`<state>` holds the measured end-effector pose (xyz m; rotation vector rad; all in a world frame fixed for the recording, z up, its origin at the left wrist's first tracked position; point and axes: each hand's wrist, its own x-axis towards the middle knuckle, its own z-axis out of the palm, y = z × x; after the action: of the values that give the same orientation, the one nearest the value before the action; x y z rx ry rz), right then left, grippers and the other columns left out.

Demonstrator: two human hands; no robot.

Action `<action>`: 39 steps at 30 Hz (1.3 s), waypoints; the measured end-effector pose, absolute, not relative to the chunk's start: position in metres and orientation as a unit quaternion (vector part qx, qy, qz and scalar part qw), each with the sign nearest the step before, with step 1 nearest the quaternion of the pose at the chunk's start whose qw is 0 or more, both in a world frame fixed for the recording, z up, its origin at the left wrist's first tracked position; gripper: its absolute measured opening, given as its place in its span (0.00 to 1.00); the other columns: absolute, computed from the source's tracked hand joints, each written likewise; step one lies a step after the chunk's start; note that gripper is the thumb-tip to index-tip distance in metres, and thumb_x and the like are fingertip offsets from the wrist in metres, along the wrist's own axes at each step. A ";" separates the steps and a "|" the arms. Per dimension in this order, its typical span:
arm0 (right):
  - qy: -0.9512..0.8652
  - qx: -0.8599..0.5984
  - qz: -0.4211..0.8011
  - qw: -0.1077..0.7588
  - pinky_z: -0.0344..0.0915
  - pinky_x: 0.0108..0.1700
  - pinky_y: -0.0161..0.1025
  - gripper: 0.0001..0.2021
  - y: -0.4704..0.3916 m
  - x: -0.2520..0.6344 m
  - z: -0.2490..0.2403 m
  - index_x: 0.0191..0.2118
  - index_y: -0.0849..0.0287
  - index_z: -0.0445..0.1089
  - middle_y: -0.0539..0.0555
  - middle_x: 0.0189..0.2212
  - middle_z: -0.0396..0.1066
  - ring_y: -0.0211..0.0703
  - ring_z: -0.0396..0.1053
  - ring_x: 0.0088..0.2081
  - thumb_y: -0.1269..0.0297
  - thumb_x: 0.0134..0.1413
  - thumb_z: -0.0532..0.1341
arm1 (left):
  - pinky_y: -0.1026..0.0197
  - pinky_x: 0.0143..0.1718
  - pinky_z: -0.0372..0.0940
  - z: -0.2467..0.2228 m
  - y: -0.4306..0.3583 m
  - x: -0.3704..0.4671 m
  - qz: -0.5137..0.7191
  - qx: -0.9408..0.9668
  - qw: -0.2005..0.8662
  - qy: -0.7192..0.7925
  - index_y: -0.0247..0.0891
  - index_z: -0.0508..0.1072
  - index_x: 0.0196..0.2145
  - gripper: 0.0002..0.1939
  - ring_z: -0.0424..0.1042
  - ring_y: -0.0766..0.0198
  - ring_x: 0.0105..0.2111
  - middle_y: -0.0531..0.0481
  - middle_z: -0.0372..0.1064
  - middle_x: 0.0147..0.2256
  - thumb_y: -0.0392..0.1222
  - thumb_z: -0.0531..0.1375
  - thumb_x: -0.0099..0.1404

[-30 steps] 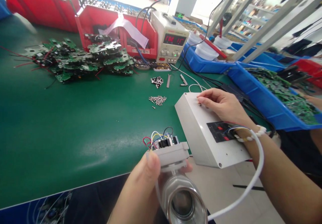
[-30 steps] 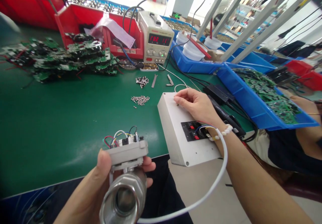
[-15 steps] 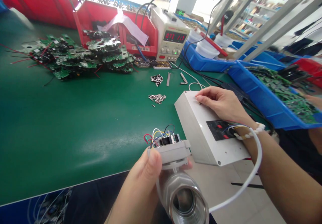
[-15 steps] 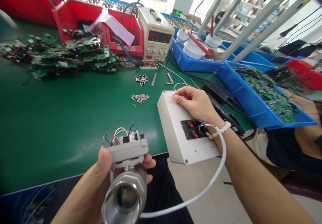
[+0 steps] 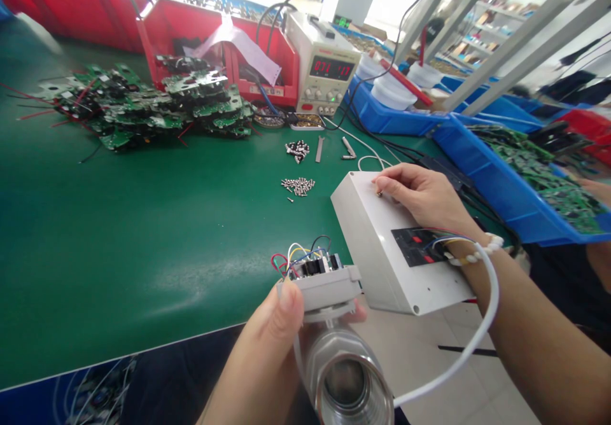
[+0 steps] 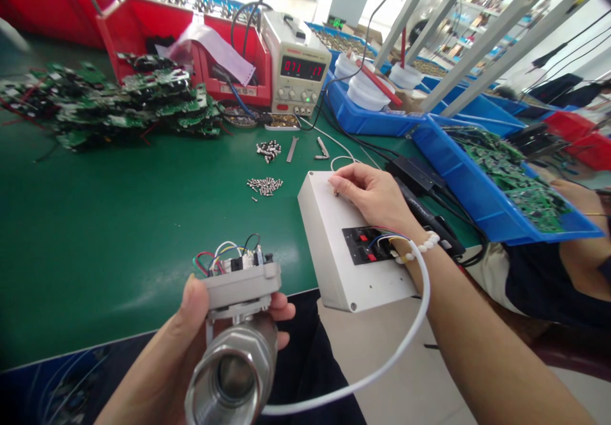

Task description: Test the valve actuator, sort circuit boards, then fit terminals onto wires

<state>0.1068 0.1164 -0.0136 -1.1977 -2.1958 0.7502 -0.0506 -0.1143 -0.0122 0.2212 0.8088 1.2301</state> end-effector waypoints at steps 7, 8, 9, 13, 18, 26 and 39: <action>-0.810 -0.437 0.286 0.266 0.61 0.31 0.38 0.13 0.117 0.107 -0.014 0.31 0.59 0.73 0.52 0.26 0.73 0.40 0.65 0.25 0.53 0.51 0.62 | 0.55 0.44 0.64 -0.011 -0.114 -0.051 0.563 0.114 0.727 0.376 0.35 0.76 0.42 0.29 0.73 0.52 0.42 0.41 0.76 0.42 0.63 0.48 0.67; -0.810 -0.436 0.286 0.267 0.61 0.31 0.38 0.13 0.117 0.107 -0.014 0.31 0.59 0.73 0.52 0.26 0.73 0.40 0.65 0.25 0.53 0.51 0.62 | 0.56 0.44 0.64 -0.011 -0.114 -0.051 0.562 0.112 0.729 0.374 0.35 0.76 0.42 0.29 0.73 0.53 0.42 0.41 0.76 0.42 0.63 0.48 0.67; -0.810 -0.436 0.286 0.266 0.61 0.31 0.38 0.13 0.117 0.107 -0.014 0.31 0.59 0.73 0.52 0.26 0.72 0.40 0.65 0.25 0.53 0.51 0.62 | 0.56 0.43 0.65 -0.011 -0.114 -0.051 0.561 0.108 0.731 0.372 0.35 0.76 0.42 0.29 0.73 0.53 0.42 0.41 0.76 0.42 0.63 0.49 0.67; -0.812 -0.434 0.287 0.265 0.61 0.30 0.38 0.13 0.118 0.107 -0.014 0.31 0.58 0.73 0.51 0.26 0.72 0.39 0.64 0.25 0.53 0.51 0.62 | 0.58 0.42 0.66 -0.010 -0.114 -0.051 0.562 0.084 0.740 0.360 0.35 0.77 0.42 0.29 0.74 0.54 0.41 0.42 0.76 0.42 0.63 0.49 0.66; -0.817 -0.430 0.282 0.261 0.61 0.31 0.38 0.13 0.118 0.107 -0.014 0.31 0.58 0.73 0.51 0.27 0.73 0.40 0.64 0.25 0.53 0.52 0.61 | 0.58 0.38 0.68 -0.009 -0.114 -0.051 0.560 0.076 0.748 0.348 0.35 0.76 0.42 0.28 0.75 0.55 0.39 0.41 0.76 0.42 0.63 0.51 0.66; -0.750 -0.463 0.261 0.394 0.65 0.37 0.38 0.09 0.108 0.113 -0.006 0.32 0.57 0.73 0.53 0.30 0.73 0.43 0.69 0.32 0.58 0.55 0.61 | 0.55 0.50 0.64 -0.035 -0.095 -0.068 0.591 0.225 0.468 0.617 0.40 0.61 0.50 0.26 0.70 0.55 0.49 0.44 0.70 0.50 0.54 0.63 0.60; -0.743 -0.520 0.185 0.379 0.71 0.41 0.46 0.13 -0.004 0.192 -0.024 0.31 0.51 0.74 0.54 0.36 0.73 0.50 0.72 0.38 0.54 0.61 0.56 | 0.46 0.55 0.61 0.002 -0.060 -0.070 0.464 0.513 0.087 0.717 0.43 0.70 0.46 0.14 0.68 0.50 0.50 0.44 0.68 0.49 0.50 0.58 0.65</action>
<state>0.1923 -0.0035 -0.0242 -1.3289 -1.8984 0.4729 -0.0698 -0.0600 0.0022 1.5291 2.1342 1.3819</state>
